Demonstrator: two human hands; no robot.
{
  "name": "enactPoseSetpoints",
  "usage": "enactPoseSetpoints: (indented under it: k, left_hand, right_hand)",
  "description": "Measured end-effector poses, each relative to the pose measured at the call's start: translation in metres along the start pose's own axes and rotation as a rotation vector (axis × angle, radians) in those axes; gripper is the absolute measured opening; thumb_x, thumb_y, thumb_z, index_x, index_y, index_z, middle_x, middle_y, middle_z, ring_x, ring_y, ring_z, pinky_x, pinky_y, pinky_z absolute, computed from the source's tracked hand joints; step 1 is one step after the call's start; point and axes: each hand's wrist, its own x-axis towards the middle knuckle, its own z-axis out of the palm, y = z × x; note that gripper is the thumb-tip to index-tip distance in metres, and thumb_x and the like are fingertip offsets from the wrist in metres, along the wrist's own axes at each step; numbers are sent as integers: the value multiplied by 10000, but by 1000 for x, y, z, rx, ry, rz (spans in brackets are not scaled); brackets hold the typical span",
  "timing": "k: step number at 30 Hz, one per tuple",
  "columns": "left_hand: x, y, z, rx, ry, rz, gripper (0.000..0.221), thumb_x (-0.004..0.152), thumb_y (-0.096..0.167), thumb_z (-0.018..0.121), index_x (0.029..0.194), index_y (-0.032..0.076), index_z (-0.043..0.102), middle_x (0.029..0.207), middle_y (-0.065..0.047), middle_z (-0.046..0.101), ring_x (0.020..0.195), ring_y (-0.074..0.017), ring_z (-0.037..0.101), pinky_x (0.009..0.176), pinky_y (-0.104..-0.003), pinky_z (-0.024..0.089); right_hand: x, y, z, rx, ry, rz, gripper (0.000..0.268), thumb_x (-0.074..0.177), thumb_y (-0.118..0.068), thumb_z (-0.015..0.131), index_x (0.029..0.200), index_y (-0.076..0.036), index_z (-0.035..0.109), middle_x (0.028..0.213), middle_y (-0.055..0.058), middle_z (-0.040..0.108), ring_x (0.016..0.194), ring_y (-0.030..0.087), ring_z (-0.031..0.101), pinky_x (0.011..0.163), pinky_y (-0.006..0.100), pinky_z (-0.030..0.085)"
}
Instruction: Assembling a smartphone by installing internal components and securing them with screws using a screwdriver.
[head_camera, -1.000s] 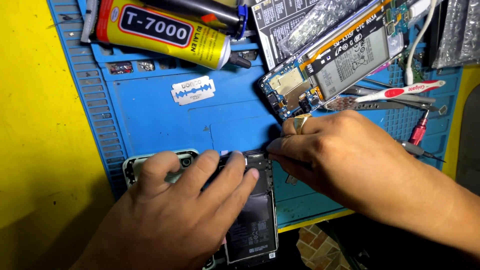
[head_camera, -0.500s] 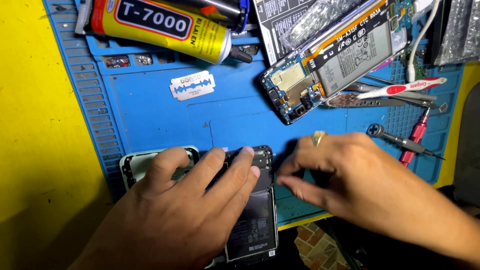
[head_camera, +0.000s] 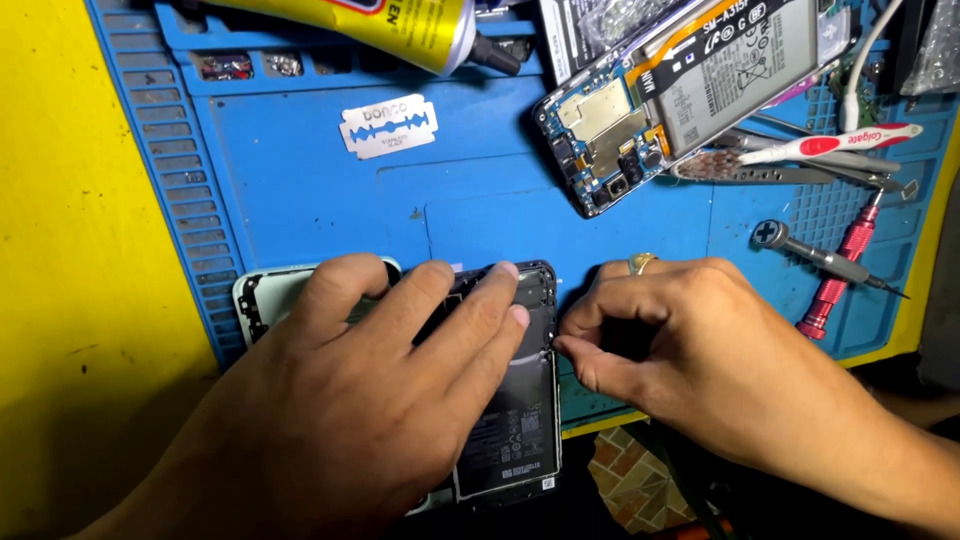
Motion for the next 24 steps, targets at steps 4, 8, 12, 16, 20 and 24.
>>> enactPoseSetpoints:
  k: [4,8,12,16,20,24]
  left_hand:
    - [-1,0,-2,-21,-8,11,343,1005,255,457,1216,180,717,1298,-50,708,927,-217,604,787,-358,434]
    - [-1,3,-4,-18,-71,2,371,968,237,447,1230,154,696,1344,-64,671,966,-238,596,797,-383,423]
    - [0,3,-6,9,-75,4,401,943,262,467,1256,147,690,1339,-62,659,963,-234,588,795,-387,403]
    - [-1,3,-2,-3,-56,10,413,950,282,457,1245,133,704,1324,-47,672,985,-249,600,811,-402,389]
    - [1,2,2,10,12,2,402,966,240,403,1178,155,733,1213,4,656,935,-226,599,832,-399,378]
    - [1,3,7,-41,75,-59,355,1031,217,407,1128,161,744,1172,52,671,976,-202,619,833,-394,406]
  right_hand:
    - [4,-9,0,-53,-37,171,100,778,-242,844,690,-247,797,644,-90,735,561,85,632,598,260,513]
    - [8,-5,-7,-65,-67,162,34,787,-264,840,758,-248,835,715,-107,819,594,58,701,627,247,554]
    - [19,-22,-26,-56,-65,303,89,867,-313,815,860,-262,888,653,-85,814,586,45,680,639,226,553]
    - [32,-29,-35,14,-56,284,99,880,-269,809,857,-192,867,606,-29,796,456,98,688,525,236,608]
    - [42,-54,-45,-82,-145,388,105,898,-263,787,844,-208,858,602,-35,787,485,80,750,561,226,611]
    - [52,-72,-51,-65,-214,524,158,907,-186,737,798,-124,834,573,56,760,438,147,660,475,268,552]
